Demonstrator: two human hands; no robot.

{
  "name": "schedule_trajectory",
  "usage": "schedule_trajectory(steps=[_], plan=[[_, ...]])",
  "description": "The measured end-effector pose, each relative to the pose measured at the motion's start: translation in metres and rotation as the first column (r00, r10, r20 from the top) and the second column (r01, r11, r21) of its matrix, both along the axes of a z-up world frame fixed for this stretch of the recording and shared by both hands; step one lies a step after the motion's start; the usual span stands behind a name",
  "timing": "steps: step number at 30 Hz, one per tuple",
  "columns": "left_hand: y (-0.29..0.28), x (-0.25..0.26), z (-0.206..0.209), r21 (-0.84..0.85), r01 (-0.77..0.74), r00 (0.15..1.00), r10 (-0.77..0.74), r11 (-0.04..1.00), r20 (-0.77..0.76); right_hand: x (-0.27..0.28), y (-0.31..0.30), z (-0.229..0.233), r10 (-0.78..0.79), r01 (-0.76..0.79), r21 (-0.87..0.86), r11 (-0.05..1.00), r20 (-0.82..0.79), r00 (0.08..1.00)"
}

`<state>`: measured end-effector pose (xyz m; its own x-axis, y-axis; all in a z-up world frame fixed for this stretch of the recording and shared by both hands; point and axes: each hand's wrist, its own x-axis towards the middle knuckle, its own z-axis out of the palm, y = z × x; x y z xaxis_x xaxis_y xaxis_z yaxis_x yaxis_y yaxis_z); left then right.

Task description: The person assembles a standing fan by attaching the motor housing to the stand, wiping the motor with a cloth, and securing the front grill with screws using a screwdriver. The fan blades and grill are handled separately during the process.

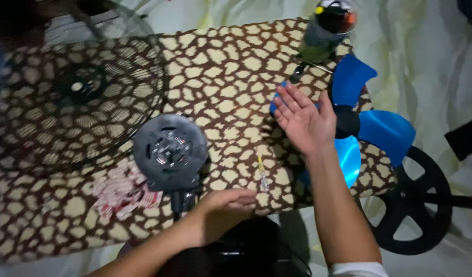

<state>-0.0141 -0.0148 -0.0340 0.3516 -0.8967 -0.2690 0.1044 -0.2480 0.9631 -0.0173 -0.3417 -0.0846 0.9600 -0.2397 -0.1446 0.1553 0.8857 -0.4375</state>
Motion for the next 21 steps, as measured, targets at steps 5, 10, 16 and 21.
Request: schedule_trajectory(steps=[5,10,16,21], plan=[[0.113,0.036,0.028,0.389,-0.026,0.978,-0.058,0.921,0.203,-0.024,0.072,0.062,0.137,-0.135,-0.053,0.989,0.033,0.99],[0.214,0.087,-0.01,0.461,-0.54,0.645,-0.006,0.705,0.765,-0.055,0.14,0.108,0.24,-0.247,-0.205,0.947,-0.057,0.969],[0.246,0.099,-0.08,0.18,-0.557,0.368,0.047,0.811,0.929,-0.066,0.228,0.136,0.438,-0.482,-0.263,0.836,-0.209,0.874],[0.259,0.09,-0.076,0.074,-0.677,0.473,0.356,0.732,0.806,-0.059,0.303,0.126,0.667,-0.72,-0.195,0.666,-0.276,0.692]])
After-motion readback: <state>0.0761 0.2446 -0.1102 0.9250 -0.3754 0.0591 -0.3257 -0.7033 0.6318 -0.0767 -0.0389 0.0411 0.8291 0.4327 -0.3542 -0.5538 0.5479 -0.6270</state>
